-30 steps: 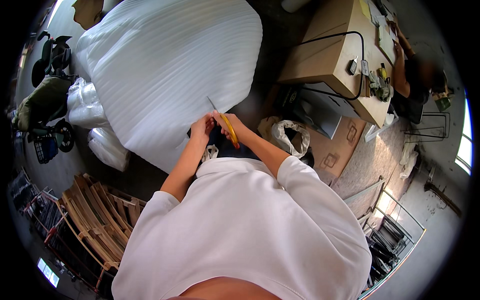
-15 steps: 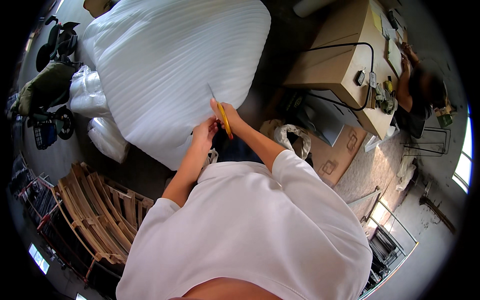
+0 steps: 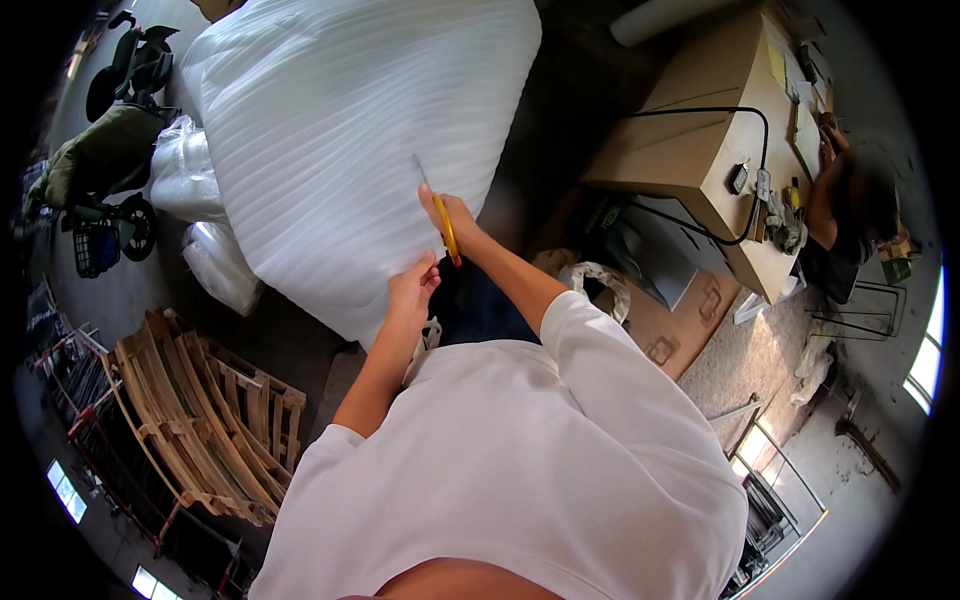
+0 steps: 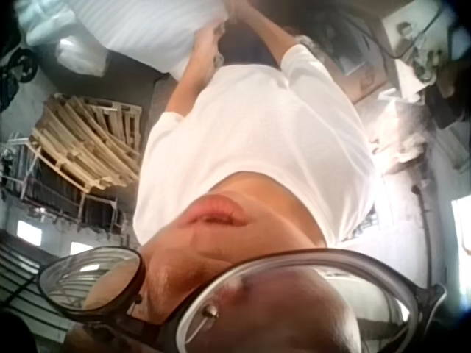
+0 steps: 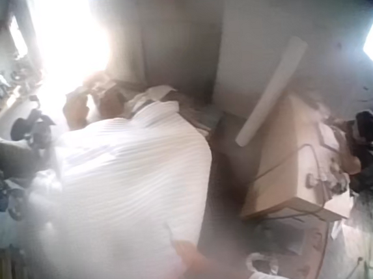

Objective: The person uses yellow-handled scissors to cut a large sheet of white corrugated plastic material into smaller pieces. They repeatedly unfold, align, and cut the material while standing in a cluttered workspace.

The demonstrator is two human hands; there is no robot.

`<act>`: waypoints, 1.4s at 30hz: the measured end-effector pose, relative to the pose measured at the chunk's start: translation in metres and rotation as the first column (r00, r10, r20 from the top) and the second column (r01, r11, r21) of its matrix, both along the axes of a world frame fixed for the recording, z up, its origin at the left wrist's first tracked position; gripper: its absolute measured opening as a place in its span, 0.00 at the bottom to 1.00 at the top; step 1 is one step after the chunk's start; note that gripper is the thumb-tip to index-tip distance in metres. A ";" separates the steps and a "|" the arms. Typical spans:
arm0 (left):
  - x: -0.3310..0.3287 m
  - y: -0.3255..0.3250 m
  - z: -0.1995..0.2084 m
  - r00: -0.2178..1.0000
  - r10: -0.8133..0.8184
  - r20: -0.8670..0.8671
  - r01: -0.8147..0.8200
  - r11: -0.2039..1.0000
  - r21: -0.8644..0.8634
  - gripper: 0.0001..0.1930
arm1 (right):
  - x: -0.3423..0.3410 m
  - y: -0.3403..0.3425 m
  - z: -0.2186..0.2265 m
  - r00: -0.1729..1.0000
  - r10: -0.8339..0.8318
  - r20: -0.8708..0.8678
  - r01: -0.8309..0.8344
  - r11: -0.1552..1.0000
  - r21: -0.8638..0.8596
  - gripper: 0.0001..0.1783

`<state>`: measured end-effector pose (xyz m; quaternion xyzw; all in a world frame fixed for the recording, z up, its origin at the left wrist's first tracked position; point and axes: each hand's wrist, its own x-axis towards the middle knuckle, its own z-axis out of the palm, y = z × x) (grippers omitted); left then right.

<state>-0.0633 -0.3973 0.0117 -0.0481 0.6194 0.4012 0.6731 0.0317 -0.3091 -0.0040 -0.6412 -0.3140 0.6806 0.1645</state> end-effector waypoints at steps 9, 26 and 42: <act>0.003 -0.008 0.003 0.998 0.062 0.029 -0.063 0.998 0.011 0.07 | 0.003 -0.018 -0.025 0.998 0.035 0.057 -0.049 0.961 0.272 0.26; 0.005 -0.023 0.009 0.998 0.056 -0.005 -0.056 0.998 0.029 0.06 | 0.007 0.003 -0.007 0.907 -0.091 -0.412 0.083 0.996 -0.038 0.24; 0.008 -0.028 0.022 0.996 0.038 -0.080 -0.031 0.996 0.080 0.07 | -0.015 0.037 -0.028 0.962 -0.064 -0.265 0.102 0.986 0.134 0.39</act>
